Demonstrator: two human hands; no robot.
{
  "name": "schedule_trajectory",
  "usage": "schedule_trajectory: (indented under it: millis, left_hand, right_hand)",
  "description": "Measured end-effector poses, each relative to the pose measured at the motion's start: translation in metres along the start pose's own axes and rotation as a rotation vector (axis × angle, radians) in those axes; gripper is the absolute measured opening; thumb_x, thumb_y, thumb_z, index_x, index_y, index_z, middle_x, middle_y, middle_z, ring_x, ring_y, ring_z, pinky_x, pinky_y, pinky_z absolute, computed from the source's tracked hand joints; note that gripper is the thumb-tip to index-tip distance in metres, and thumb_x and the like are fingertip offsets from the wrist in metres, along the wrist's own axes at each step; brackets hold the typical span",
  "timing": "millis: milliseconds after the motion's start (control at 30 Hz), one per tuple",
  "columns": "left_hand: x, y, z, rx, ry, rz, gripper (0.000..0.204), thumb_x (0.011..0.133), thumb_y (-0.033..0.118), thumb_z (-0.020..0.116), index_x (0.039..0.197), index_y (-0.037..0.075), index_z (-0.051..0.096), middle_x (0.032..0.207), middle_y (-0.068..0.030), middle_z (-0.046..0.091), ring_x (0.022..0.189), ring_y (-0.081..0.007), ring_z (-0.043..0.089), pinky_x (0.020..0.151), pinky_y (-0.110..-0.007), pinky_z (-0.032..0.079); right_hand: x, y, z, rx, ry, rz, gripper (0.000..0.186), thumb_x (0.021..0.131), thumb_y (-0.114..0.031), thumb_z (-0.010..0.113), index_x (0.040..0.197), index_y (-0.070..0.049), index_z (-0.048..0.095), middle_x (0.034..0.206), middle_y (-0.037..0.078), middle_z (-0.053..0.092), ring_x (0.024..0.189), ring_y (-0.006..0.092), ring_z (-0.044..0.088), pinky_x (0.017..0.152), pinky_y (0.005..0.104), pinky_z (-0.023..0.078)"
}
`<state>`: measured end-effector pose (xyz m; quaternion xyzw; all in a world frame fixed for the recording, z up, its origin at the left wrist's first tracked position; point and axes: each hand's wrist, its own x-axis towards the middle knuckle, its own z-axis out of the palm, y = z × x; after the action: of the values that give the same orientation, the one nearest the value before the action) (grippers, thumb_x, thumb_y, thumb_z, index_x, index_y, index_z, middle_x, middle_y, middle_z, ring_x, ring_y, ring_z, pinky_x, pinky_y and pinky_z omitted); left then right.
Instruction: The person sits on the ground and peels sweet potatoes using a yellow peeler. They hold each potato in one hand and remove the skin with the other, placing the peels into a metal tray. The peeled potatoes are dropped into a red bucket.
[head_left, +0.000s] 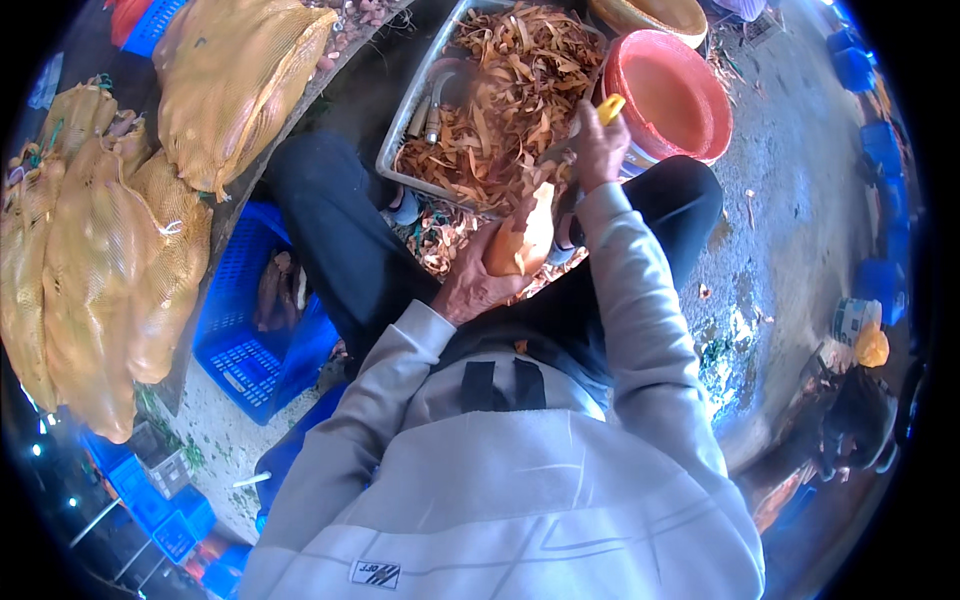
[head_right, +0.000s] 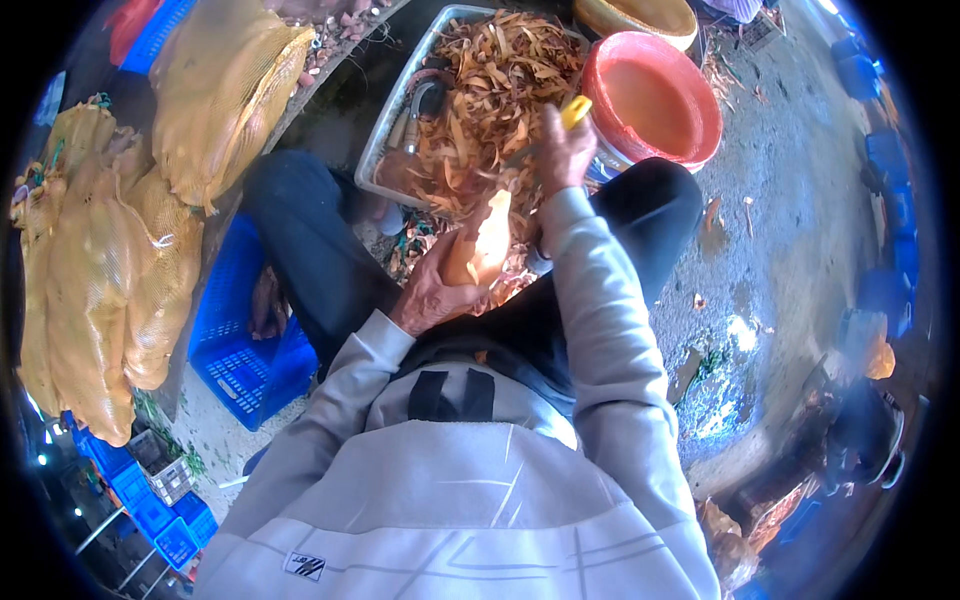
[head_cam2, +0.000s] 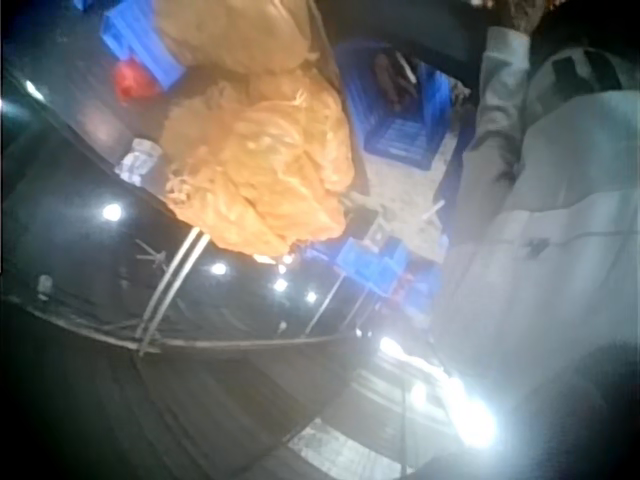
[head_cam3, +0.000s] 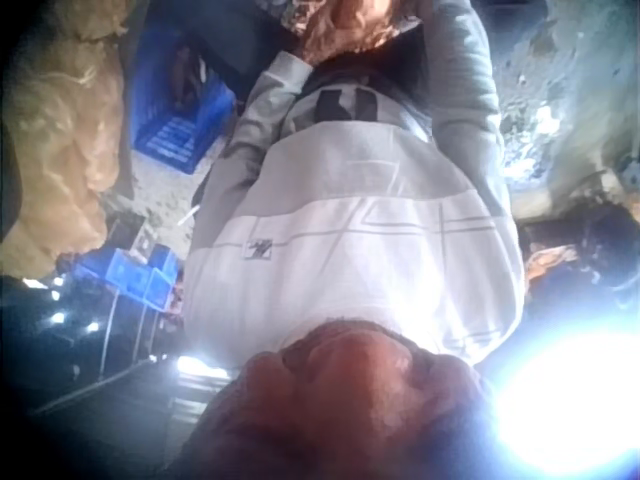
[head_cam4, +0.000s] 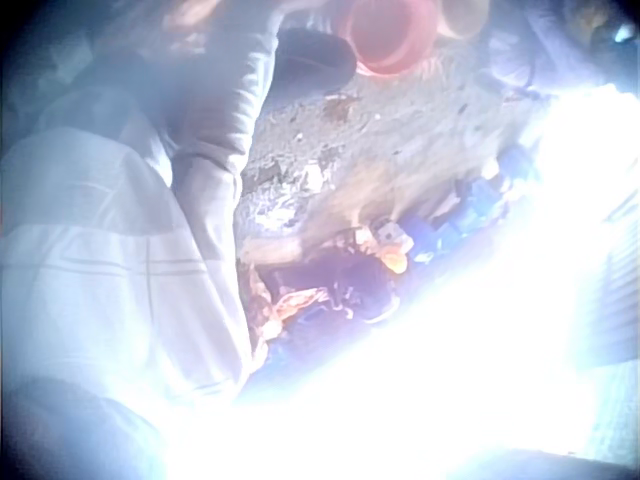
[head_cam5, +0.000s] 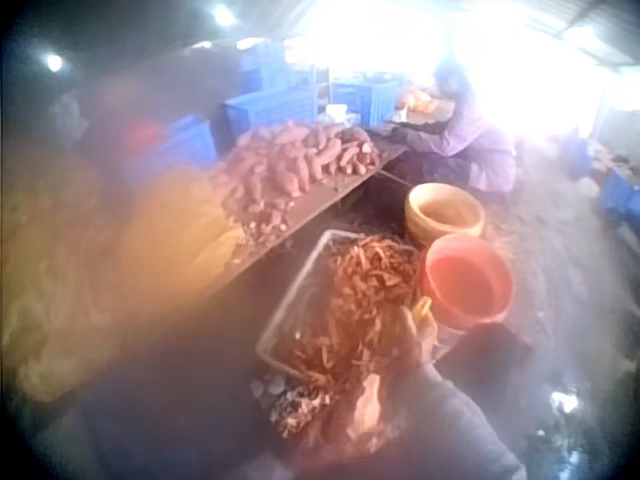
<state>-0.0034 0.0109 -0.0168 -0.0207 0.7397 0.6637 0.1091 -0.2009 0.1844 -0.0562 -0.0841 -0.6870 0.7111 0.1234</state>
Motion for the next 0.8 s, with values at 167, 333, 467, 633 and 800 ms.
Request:
schedule_trajectory:
  millis: [167, 333, 467, 633, 800]
  left_hand:
    - [0.007, 0.003, -0.001, -0.02, 0.039, -0.062, 0.079, 0.068, 0.018, 0.083, 0.137, 0.002, 0.049, 0.126, -0.0177, 0.06, 0.116, -0.0268, 0.06, 0.101, -0.036, 0.047]
    - [-0.001, 0.006, -0.004, 0.11, 0.025, 0.018, 0.08, 0.068, 0.022, 0.087, 0.137, 0.005, 0.05, 0.126, -0.0137, 0.062, 0.116, -0.0218, 0.06, 0.1, -0.034, 0.047]
    - [-0.003, 0.012, 0.003, 0.19, 0.05, 0.057, 0.083, 0.068, 0.029, 0.087, 0.138, 0.004, 0.049, 0.124, -0.0181, 0.063, 0.117, -0.0289, 0.061, 0.101, -0.037, 0.047]
    - [0.01, 0.0, 0.001, 0.264, 0.08, -0.056, 0.079, 0.067, 0.029, 0.088, 0.133, 0.003, 0.052, 0.12, -0.0185, 0.065, 0.111, -0.031, 0.064, 0.095, -0.039, 0.05]
    - [-0.008, -0.004, 0.007, 0.422, 0.08, 0.113, 0.075, 0.068, 0.022, 0.086, 0.133, 0.004, 0.053, 0.119, -0.0201, 0.065, 0.111, -0.034, 0.064, 0.094, -0.04, 0.051]
  right_hand:
    - [-0.03, -0.052, 0.013, 0.123, -0.118, 0.28, 0.031, 0.086, -0.029, 0.076, 0.094, -0.002, 0.063, 0.082, 0.006, 0.064, 0.063, 0.0139, 0.054, 0.053, 0.031, 0.045]
    - [-0.029, -0.021, 0.003, -0.099, -0.123, 0.089, 0.031, 0.089, -0.032, 0.071, 0.093, -0.002, 0.062, 0.076, 0.005, 0.064, 0.061, 0.0161, 0.059, 0.056, 0.0336, 0.048]
    - [-0.019, -0.038, 0.002, -0.178, 0.024, 0.004, 0.031, 0.091, -0.033, 0.069, 0.093, -0.003, 0.059, 0.072, 0.004, 0.061, 0.057, 0.0135, 0.059, 0.052, 0.0289, 0.047]
    - [-0.062, -0.04, 0.008, -0.147, -0.336, 0.083, 0.036, 0.09, -0.034, 0.072, 0.099, -0.001, 0.063, 0.076, 0.003, 0.062, 0.069, 0.0106, 0.055, 0.059, 0.0267, 0.044]
    - [-0.016, -0.028, 0.001, -0.259, -0.05, -0.028, 0.028, 0.091, -0.029, 0.068, 0.09, -0.002, 0.059, 0.074, 0.008, 0.064, 0.052, 0.0197, 0.062, 0.052, 0.0351, 0.056]
